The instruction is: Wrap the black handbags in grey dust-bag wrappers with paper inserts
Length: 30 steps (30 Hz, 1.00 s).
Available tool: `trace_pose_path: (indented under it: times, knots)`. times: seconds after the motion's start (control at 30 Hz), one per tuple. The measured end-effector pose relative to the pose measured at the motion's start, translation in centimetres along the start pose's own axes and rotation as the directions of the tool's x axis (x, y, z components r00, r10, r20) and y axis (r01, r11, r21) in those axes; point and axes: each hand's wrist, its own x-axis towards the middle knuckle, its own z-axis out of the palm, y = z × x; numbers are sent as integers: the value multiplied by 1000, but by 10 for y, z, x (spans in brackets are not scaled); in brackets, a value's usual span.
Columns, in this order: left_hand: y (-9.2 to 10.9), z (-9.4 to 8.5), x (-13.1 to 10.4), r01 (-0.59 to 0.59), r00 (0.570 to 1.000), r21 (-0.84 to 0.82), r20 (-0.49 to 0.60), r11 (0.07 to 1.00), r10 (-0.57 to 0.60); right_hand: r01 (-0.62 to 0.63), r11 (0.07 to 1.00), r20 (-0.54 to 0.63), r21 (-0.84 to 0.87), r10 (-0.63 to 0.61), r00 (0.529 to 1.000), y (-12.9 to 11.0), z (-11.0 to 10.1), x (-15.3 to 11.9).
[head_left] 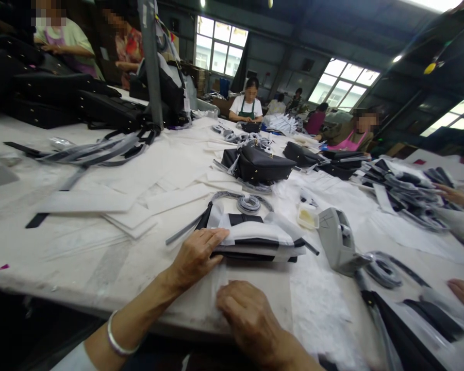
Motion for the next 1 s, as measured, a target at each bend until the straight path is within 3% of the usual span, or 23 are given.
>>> trace_pose_path:
  times: [0.07, 0.13, 0.37, 0.5, 0.6, 0.77, 0.9, 1.0]
  knots:
    - [0, 3, -5, -33, 999, 15, 16, 999, 33, 40, 998, 83, -50, -36, 996, -7, 15, 10]
    - [1, 6, -12, -89, 995, 47, 42, 995, 88, 84, 993, 135, -86, -72, 988, -8, 18, 16]
    - [5, 5, -26, -173, 985, 123, 23, 977, 171, 78, 997, 52, 2, -78, 996, 8, -34, 38]
    - [4, 5, -28, -194, 981, 68, 8, 979, 194, 142, 987, 45, -72, -139, 989, 10, -43, 50]
    - [3, 8, -30, -169, 985, 7, -19, 986, 169, 151, 979, 47, -139, -146, 988, 10, -40, 50]
    - [4, 8, -31, -114, 993, -64, -35, 991, 112, 33, 988, 6, -149, -33, 999, 16, -30, 41]
    - [4, -6, -30, 60, 996, -241, 76, 969, -43, 27, 985, -25, -170, -31, 999, 21, -21, 32]
    - [5, -13, -26, 137, 985, -364, 149, 921, -87, 28, 988, -30, -153, -33, 999, 22, -18, 32]
